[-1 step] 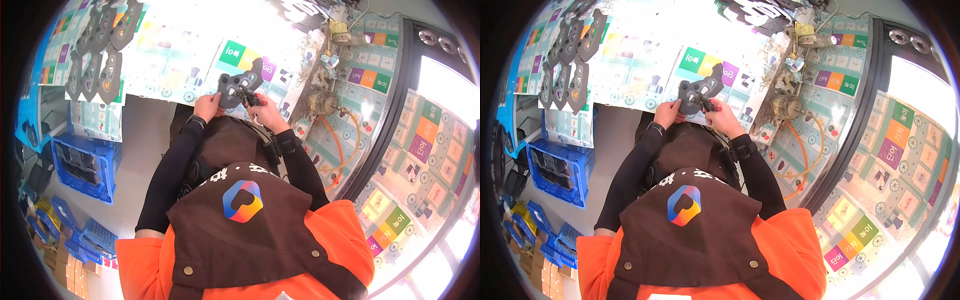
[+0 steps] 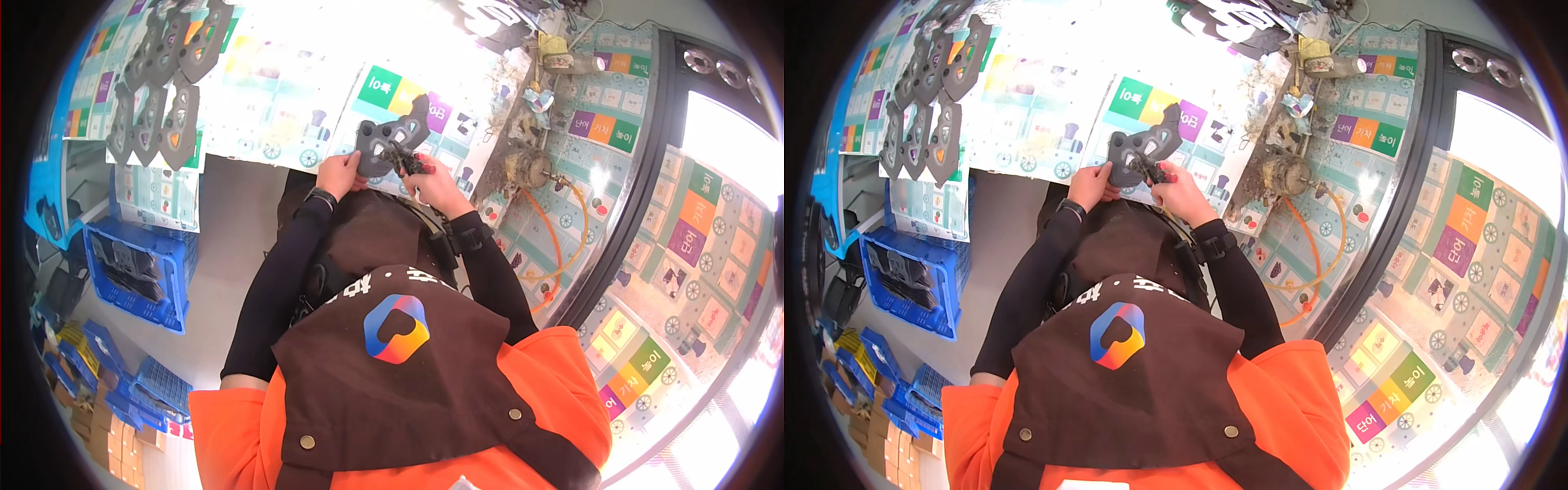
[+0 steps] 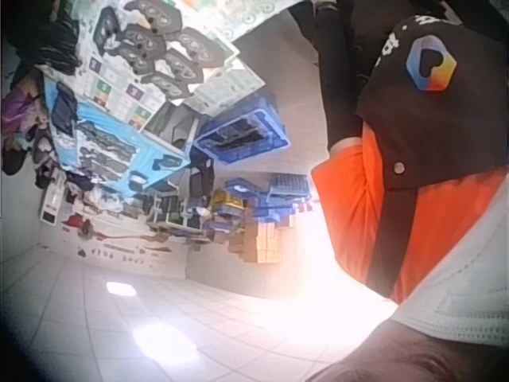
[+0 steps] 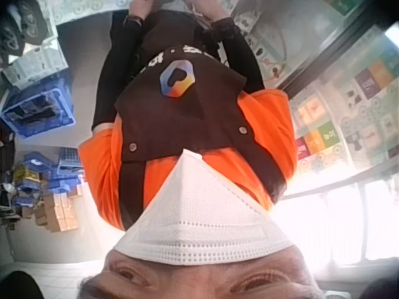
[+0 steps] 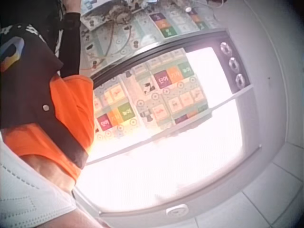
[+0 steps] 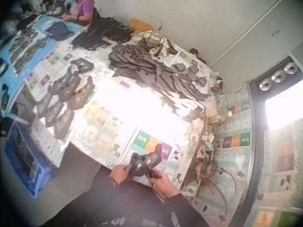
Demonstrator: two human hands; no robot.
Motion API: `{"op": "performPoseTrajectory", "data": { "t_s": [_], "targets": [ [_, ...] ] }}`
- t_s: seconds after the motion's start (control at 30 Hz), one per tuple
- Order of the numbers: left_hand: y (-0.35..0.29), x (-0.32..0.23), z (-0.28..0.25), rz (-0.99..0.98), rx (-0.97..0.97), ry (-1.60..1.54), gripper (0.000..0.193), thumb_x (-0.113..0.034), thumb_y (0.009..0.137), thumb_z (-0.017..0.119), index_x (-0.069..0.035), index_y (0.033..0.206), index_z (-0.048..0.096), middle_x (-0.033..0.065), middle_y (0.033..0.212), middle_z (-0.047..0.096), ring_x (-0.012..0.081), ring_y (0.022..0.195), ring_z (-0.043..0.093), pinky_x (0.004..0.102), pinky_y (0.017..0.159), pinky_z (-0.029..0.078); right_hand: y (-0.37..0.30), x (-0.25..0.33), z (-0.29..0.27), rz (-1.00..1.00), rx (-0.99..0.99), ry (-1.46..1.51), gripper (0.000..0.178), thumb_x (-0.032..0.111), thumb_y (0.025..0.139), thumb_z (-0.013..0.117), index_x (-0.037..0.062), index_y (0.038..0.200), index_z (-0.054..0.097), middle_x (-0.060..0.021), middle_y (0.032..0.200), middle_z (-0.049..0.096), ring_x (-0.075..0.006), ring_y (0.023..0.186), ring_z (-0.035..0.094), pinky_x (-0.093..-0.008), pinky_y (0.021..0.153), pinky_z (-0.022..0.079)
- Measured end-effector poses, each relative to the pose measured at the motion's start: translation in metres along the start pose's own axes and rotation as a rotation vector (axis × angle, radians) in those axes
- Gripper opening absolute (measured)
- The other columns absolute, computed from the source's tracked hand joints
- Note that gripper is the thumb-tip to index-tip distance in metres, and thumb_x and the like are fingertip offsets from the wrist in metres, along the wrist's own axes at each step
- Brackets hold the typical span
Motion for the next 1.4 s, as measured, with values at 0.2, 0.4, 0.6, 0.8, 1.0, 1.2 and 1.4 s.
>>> {"op": "performPoseTrajectory", "data": {
  "t_s": [0.2,0.4,0.6,0.8,1.0,1.2,1.4],
  "targets": [
    [-0.004,0.001,-0.008,-0.055,-0.018,-0.13,0.059,-0.043,0.108,0.049,0.011,0.096,0.068,0.019,0.078,0.074,0.0251,0.065,0.076,0.0315,0.057,0.061,-0.006,-0.002,0.006,0.0,0.067,-0.028,0.02,-0.001,0.077,0.063,0.002,0.096,0.062,-0.0035,0.08,0.065,-0.0109,0.062,0.057,-0.0263,0.053,0.043],
    [-0.011,-0.003,-0.002,0.182,0.033,0.06,0.025,-0.02,0.099,0.068,0.003,0.089,0.065,0.0119,0.076,0.072,0.0198,0.071,0.076,0.032,0.063,0.06,-0.008,-0.017,-0.028,-0.16,-0.082,0.057,0.035,0.002,0.083,0.064,-0.0001,0.118,0.061,-0.0038,0.093,0.07,-0.0124,0.083,0.066,-0.0257,0.063,0.049],
    [-0.025,-0.103,-0.089,0.43,-0.24,-0.545,0.015,-0.011,0.103,0.064,0.001,0.105,0.056,0.0099,0.083,0.07,0.0187,0.072,0.075,0.0293,0.063,0.06,-0.019,-0.052,-0.1,-0.068,-0.364,0.141,0.039,0.001,0.084,0.063,0.0017,0.122,0.058,-0.0052,0.093,0.069,-0.0151,0.087,0.069,-0.0252,0.047,0.051],
    [0.072,-0.225,-0.243,0.74,-0.459,-0.92,0.022,-0.01,0.102,0.065,-0.001,0.113,0.048,0.018,0.096,0.069,0.0293,0.082,0.076,0.0389,0.073,0.065,-0.017,-0.072,-0.119,-0.072,-0.474,0.168,0.037,0.001,0.081,0.057,0.004,0.118,0.057,-0.0045,0.09,0.065,-0.0155,0.078,0.067,-0.0267,0.044,0.051],
    [0.149,-0.283,-0.303,0.818,-0.565,-1.246,0.04,-0.009,0.102,0.063,0.0,0.131,0.036,0.0312,0.103,0.066,0.0406,0.088,0.074,0.044,0.078,0.066,-0.023,-0.1,-0.125,0.025,-0.548,0.081,0.04,0.002,0.079,0.058,0.0044,0.119,0.058,-0.0035,0.089,0.065,-0.0156,0.081,0.069,-0.0278,0.043,0.052],
    [0.2,-0.268,-0.323,0.755,-0.595,-1.38,0.044,-0.004,0.103,0.059,-0.003,0.135,0.03,0.0303,0.107,0.062,0.043,0.091,0.072,0.0454,0.079,0.065,-0.028,-0.111,-0.124,0.059,-0.597,0.14,0.035,0.0,0.079,0.057,0.0023,0.114,0.058,-0.0063,0.088,0.063,-0.0182,0.074,0.068,-0.0296,0.041,0.053],
    [0.219,-0.259,-0.32,0.758,-0.496,-1.43,0.039,-0.004,0.103,0.058,-0.002,0.13,0.031,0.0314,0.109,0.06,0.0439,0.091,0.072,0.0464,0.081,0.066,-0.024,-0.128,-0.135,0.085,-0.583,0.173,0.047,0.003,0.079,0.065,0.0023,0.124,0.053,-0.0063,0.096,0.061,-0.0196,0.072,0.062,-0.0318,0.043,0.055]
  ]
}}
Point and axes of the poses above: each hand's wrist, its own y-axis towards the middle knuckle, its own z-axis out of the palm, x = y × z, the point moved 8 cm from there along y, towards the middle knuckle
